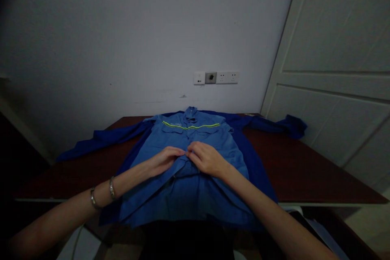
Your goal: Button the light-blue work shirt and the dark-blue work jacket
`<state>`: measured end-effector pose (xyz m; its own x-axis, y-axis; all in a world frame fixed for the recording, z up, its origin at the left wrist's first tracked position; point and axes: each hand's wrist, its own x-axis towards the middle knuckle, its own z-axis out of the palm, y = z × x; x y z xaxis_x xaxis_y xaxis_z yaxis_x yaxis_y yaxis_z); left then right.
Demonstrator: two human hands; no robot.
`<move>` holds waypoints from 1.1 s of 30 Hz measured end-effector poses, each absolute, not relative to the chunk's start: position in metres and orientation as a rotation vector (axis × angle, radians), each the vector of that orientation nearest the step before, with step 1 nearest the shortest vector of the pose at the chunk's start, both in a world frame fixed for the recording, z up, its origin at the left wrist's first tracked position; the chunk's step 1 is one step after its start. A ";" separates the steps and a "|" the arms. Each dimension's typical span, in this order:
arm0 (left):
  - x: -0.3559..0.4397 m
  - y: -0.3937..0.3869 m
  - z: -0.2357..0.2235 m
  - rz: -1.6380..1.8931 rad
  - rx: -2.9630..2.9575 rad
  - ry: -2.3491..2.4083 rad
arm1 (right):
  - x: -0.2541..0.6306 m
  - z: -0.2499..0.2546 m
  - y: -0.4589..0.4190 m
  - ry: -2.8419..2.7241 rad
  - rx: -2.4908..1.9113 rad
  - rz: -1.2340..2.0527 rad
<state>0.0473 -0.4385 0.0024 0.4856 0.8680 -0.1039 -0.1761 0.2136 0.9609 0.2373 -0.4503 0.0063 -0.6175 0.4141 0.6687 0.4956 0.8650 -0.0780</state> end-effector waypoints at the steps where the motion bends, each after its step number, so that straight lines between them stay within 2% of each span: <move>1: 0.048 -0.438 0.002 0.834 1.127 0.750 | 0.239 0.005 -0.451 -2.328 -0.623 -0.144; 5: 0.049 -0.441 0.004 0.815 1.166 0.758 | 0.244 0.005 -0.456 -2.347 -0.574 -0.084; 10: 0.047 -0.448 0.013 0.854 1.286 0.883 | 0.239 0.011 -0.459 -2.086 -0.742 0.304; 13: 0.045 -0.450 0.017 0.848 1.375 0.910 | 0.238 0.014 -0.458 -2.128 -0.729 0.439; 24: 0.042 -0.445 0.014 0.841 1.173 0.854 | 0.237 0.019 -0.454 -2.262 -0.584 0.222; 33: 0.039 -0.453 0.021 0.826 1.278 0.875 | 0.236 0.037 -0.458 -2.376 -0.721 0.421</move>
<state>0.0385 -0.4529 0.0206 0.4439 0.8920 -0.0848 -0.0324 0.1105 0.9933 0.2362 -0.4578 0.0373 -0.6633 0.5870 0.4641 0.3918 0.8008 -0.4530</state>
